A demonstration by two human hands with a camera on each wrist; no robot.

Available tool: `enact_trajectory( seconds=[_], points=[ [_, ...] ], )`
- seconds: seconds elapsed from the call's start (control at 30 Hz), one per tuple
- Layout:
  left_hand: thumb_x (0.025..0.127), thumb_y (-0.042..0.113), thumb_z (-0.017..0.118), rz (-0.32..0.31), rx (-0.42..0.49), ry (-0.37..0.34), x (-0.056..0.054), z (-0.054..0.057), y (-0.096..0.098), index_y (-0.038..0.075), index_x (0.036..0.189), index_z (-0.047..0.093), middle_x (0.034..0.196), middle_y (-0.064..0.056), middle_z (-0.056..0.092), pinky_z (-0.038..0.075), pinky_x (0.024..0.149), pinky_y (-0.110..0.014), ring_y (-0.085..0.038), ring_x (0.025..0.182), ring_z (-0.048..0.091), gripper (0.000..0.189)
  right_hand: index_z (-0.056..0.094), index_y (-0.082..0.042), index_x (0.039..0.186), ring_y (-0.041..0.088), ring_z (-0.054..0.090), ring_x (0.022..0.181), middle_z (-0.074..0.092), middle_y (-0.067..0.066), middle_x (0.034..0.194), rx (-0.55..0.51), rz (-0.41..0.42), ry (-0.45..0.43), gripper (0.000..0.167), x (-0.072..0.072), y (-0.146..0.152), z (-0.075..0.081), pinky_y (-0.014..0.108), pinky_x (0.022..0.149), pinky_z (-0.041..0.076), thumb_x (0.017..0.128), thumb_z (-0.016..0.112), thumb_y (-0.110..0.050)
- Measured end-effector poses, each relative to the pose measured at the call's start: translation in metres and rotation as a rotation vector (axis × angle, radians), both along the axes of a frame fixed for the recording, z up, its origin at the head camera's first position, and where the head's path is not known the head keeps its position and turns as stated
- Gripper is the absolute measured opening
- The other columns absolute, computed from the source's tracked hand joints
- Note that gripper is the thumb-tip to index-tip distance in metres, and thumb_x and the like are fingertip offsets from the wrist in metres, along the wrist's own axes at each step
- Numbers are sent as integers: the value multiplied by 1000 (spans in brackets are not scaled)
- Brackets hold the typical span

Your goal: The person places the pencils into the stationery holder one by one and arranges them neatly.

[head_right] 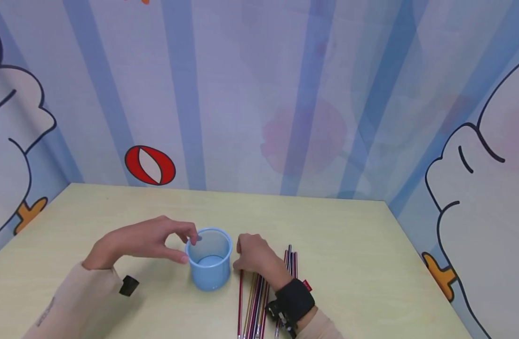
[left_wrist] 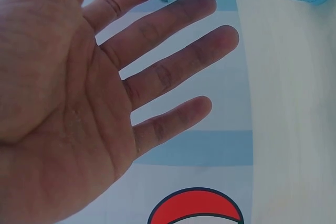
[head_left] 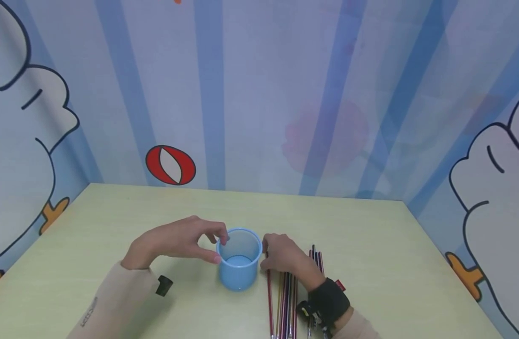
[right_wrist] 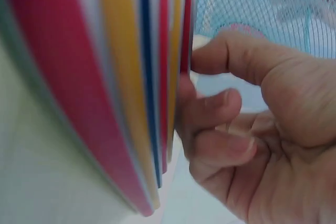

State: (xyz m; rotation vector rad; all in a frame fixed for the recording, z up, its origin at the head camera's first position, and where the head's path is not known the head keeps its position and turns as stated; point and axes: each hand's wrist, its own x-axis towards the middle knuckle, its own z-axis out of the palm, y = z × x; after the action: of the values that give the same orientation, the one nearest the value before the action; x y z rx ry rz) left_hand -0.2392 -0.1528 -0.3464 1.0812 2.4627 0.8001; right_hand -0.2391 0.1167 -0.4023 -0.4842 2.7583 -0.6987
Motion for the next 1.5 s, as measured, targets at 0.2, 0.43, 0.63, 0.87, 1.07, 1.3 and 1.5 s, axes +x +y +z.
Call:
enact_trajectory(
  seconds=[0.2,0.43,0.63,0.87,1.07,1.3,1.5],
  points=[
    [90,37,75,-13,-1,-8,1,0,-2,17,112,65,115,2,69,54,88,-50,-31,113,63,32,60,-5,101,17,52,65,57,4,80,-35,-36,-35,27,-3,3,0,30,58,44,80,76,-7],
    [90,37,75,-31,-7,16,1,2,-4,19,109,66,114,4,70,53,88,-45,-30,113,64,28,59,-8,115,17,53,62,67,7,78,-300,-54,-62,30,-10,23,28,30,56,42,86,67,-5],
    [90,35,76,-27,-11,15,1,4,-5,19,109,65,113,5,69,53,88,-49,-30,113,64,27,58,-16,119,21,60,73,68,5,85,-464,-42,101,28,-9,40,58,35,66,45,92,64,-10],
    [90,34,76,-24,-11,14,-1,1,-4,19,109,65,114,5,69,54,87,-47,-30,113,64,27,56,-16,121,23,63,77,69,8,88,-649,-91,180,29,-2,50,77,35,66,45,94,65,-12],
    [90,36,75,-34,-16,20,-1,2,-3,19,109,65,113,6,69,55,86,-42,-28,112,64,27,55,-11,122,16,54,63,66,13,87,-824,-136,257,30,3,50,84,28,59,42,94,66,-8],
    [90,36,76,-41,-9,7,-1,1,-1,20,109,65,111,9,68,54,83,-33,-27,111,64,27,54,-9,120,11,41,51,65,7,82,-1007,-142,342,30,6,43,84,26,56,39,93,66,-3],
    [90,35,76,-41,-9,16,1,3,0,21,108,65,110,9,68,54,85,-38,-28,110,65,26,55,-11,120,11,35,49,66,11,85,-973,-137,385,30,2,37,76,25,49,32,93,67,-4]
  ],
)
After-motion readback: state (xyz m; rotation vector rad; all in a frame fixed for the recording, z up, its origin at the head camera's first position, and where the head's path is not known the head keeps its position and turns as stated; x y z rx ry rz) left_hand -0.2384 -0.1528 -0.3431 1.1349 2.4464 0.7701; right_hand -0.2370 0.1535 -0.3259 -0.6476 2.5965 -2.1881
